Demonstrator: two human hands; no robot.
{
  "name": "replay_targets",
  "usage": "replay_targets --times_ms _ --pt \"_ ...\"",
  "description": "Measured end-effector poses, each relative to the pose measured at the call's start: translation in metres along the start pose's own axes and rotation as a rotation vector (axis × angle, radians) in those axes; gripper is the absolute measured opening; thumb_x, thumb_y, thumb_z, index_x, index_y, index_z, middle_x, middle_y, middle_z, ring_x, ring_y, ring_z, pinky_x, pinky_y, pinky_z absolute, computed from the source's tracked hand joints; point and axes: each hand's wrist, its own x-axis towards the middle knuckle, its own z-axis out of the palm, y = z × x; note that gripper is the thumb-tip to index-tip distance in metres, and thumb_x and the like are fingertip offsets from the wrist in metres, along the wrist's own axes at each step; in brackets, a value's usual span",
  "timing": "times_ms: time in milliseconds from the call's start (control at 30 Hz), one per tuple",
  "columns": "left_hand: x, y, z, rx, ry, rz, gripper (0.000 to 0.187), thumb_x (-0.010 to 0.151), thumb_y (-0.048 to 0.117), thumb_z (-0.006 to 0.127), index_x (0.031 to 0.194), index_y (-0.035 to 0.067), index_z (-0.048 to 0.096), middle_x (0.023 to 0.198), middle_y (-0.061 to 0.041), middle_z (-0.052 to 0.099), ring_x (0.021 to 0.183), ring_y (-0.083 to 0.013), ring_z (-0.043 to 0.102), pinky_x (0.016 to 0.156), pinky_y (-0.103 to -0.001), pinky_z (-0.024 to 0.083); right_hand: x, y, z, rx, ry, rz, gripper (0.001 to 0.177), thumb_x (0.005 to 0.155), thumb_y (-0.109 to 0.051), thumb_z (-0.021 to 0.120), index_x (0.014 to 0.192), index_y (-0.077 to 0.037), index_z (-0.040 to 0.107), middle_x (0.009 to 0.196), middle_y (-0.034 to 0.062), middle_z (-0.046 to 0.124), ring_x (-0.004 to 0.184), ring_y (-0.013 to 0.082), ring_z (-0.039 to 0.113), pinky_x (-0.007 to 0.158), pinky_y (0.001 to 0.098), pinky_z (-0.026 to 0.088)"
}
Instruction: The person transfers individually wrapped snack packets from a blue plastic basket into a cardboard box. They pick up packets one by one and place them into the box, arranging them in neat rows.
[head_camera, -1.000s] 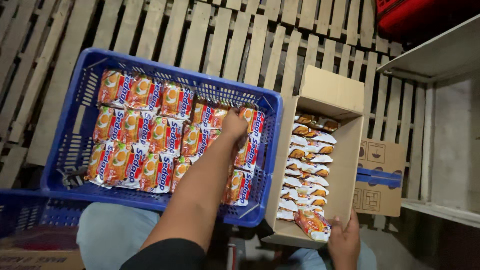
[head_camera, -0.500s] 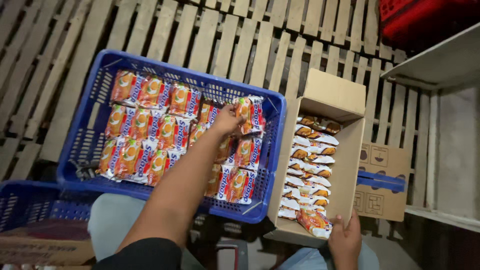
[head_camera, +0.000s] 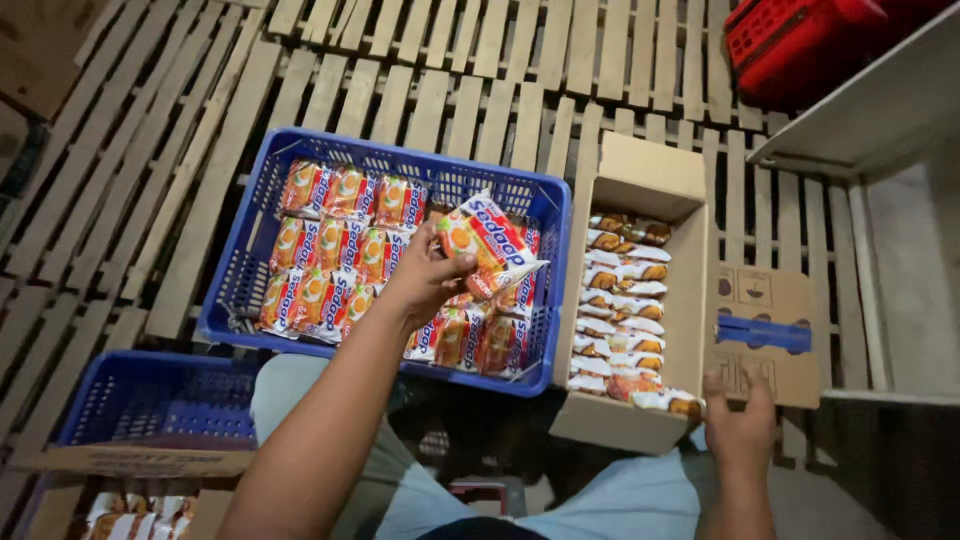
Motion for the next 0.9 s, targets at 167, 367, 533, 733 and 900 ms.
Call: replay_targets --times_ms 167,367,533,733,900 --pt "-0.023 -0.035 -0.010 -0.061 -0.080 0.040 0.073 0.080 -0.009 0.083 0.134 0.017 0.043 0.107 -0.014 0.063 0.089 -0.0286 0.068 0.066 -0.043 0.060 -0.062 -0.066 -0.002 0.123 0.148 -0.676 0.076 0.085 -0.023 0.089 0.149 0.002 0.058 0.162 0.0300 0.052 0.157 0.0475 0.045 0.129 0.0612 0.036" --pt "-0.030 -0.116 -0.004 -0.128 -0.189 -0.047 0.042 0.088 0.004 0.086 0.123 0.003 0.063 0.107 -0.017 0.077 0.094 -0.0319 0.077 0.078 -0.050 0.067 -0.132 -0.147 0.020 -0.044 -0.016 -1.149 0.075 0.083 -0.035 0.092 0.151 -0.016 0.063 0.163 0.0271 0.049 0.155 0.0541 0.042 0.130 0.0657 0.033" --pt "-0.069 -0.123 0.014 -0.036 -0.133 -0.289 0.049 0.093 0.020 0.084 0.133 0.009 0.059 0.112 -0.013 0.066 0.103 -0.0312 0.070 0.090 -0.051 0.066 -0.131 -0.144 0.046 -0.178 0.058 -1.320 0.049 0.093 -0.027 0.075 0.142 -0.027 0.073 0.145 0.0163 0.066 0.130 0.0504 0.062 0.108 0.0614 0.049" --pt "-0.049 -0.113 -0.030 0.561 -0.091 -0.036 0.060 0.112 0.042 0.057 0.159 0.006 0.054 0.104 -0.016 0.073 0.074 -0.0158 0.074 0.061 -0.024 0.062 -0.054 -0.129 -0.015 -0.042 -0.451 -0.922 0.064 0.076 -0.001 0.062 0.138 -0.009 0.073 0.129 0.0212 0.076 0.127 0.0480 0.069 0.107 0.0560 0.055" --pt "0.010 -0.154 -0.133 1.784 0.146 -0.029 0.060 0.100 0.075 0.054 0.138 0.032 0.072 0.110 -0.005 0.085 0.112 -0.0345 0.081 0.097 -0.054 0.062 0.029 -0.112 -0.062 -0.339 -0.528 -0.721 0.063 0.077 -0.018 0.075 0.140 -0.026 0.076 0.123 0.0156 0.082 0.126 0.0407 0.073 0.111 0.0530 0.055"
